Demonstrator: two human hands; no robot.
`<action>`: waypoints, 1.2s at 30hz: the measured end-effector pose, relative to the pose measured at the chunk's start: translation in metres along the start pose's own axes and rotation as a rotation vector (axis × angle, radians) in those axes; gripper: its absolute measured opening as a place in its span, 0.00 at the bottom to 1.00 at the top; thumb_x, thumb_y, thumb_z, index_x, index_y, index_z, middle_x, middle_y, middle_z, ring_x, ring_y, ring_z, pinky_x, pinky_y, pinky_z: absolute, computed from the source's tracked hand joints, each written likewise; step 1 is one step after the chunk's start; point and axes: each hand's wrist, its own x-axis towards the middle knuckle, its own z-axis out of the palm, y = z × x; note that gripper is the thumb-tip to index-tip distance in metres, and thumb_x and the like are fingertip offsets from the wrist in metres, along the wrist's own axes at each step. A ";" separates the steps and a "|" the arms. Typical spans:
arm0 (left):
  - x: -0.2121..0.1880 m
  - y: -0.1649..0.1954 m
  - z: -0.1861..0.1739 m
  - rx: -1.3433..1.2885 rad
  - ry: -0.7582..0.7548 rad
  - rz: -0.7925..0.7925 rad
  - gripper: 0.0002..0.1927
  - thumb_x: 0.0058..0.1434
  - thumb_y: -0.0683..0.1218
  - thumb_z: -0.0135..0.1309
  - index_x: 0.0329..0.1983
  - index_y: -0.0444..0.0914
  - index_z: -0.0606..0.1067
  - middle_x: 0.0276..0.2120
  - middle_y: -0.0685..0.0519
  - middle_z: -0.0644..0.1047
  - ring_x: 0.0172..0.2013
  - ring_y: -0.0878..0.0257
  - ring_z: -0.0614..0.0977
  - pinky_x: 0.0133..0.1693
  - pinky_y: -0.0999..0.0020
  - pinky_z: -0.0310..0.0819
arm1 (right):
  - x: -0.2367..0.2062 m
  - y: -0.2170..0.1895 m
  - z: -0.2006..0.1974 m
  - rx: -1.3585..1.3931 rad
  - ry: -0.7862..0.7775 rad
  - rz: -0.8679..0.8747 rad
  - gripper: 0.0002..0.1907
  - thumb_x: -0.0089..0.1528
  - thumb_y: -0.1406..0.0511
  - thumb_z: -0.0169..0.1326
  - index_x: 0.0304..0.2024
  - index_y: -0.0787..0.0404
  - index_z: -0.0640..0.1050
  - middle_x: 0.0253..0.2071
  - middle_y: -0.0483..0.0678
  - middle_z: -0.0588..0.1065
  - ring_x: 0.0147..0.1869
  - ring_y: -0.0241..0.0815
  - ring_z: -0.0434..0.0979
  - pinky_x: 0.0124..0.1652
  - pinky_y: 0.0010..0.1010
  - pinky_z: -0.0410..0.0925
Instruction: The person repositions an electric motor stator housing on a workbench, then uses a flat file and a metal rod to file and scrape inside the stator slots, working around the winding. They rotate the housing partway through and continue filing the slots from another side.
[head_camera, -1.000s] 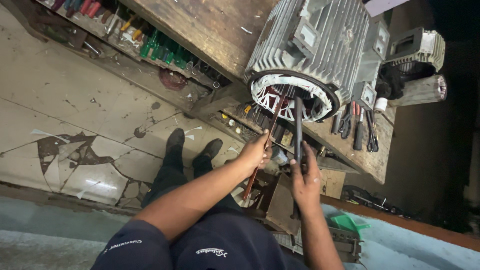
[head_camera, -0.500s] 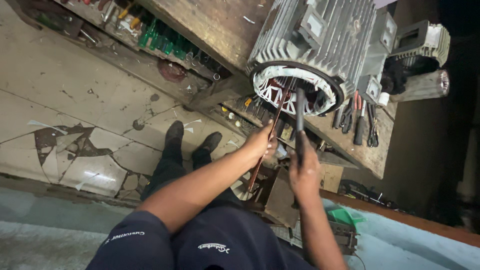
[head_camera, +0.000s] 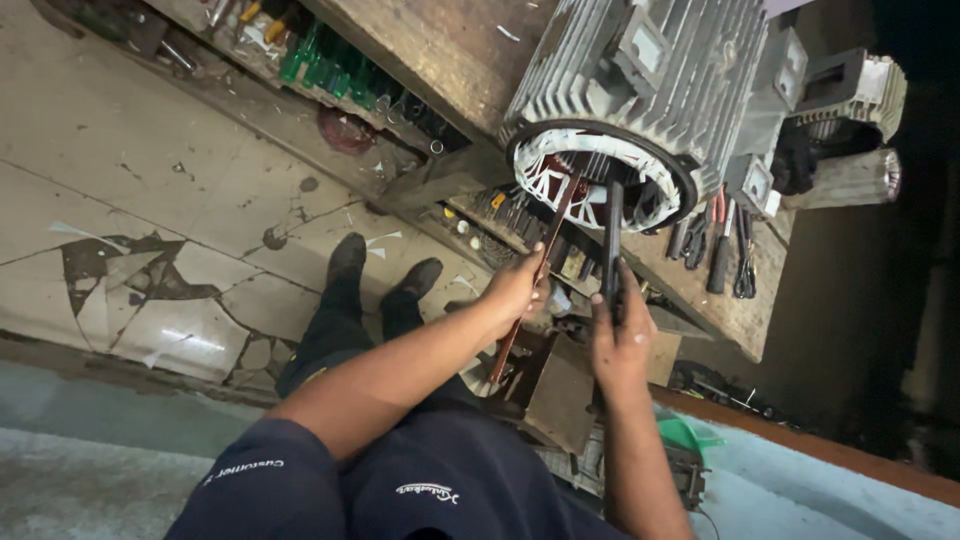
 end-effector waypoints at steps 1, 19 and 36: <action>0.000 0.001 0.001 0.015 -0.001 0.006 0.22 0.71 0.65 0.42 0.31 0.46 0.65 0.15 0.61 0.60 0.13 0.70 0.58 0.16 0.73 0.46 | -0.001 0.001 0.000 0.009 0.006 -0.043 0.27 0.66 0.67 0.55 0.68 0.66 0.69 0.45 0.61 0.78 0.41 0.52 0.78 0.45 0.39 0.71; 0.023 0.016 0.010 0.054 0.061 0.007 0.23 0.71 0.65 0.43 0.29 0.46 0.65 0.15 0.60 0.61 0.13 0.70 0.60 0.15 0.72 0.48 | 0.014 0.007 0.019 -0.061 0.031 -0.201 0.26 0.68 0.70 0.53 0.68 0.69 0.68 0.57 0.69 0.75 0.60 0.65 0.78 0.58 0.46 0.70; 0.063 0.010 0.008 0.060 0.098 0.057 0.27 0.69 0.68 0.46 0.26 0.45 0.64 0.14 0.59 0.62 0.11 0.68 0.60 0.14 0.69 0.48 | 0.051 -0.002 0.018 -0.162 0.109 -0.360 0.28 0.64 0.73 0.53 0.67 0.70 0.67 0.55 0.71 0.76 0.56 0.71 0.78 0.54 0.49 0.71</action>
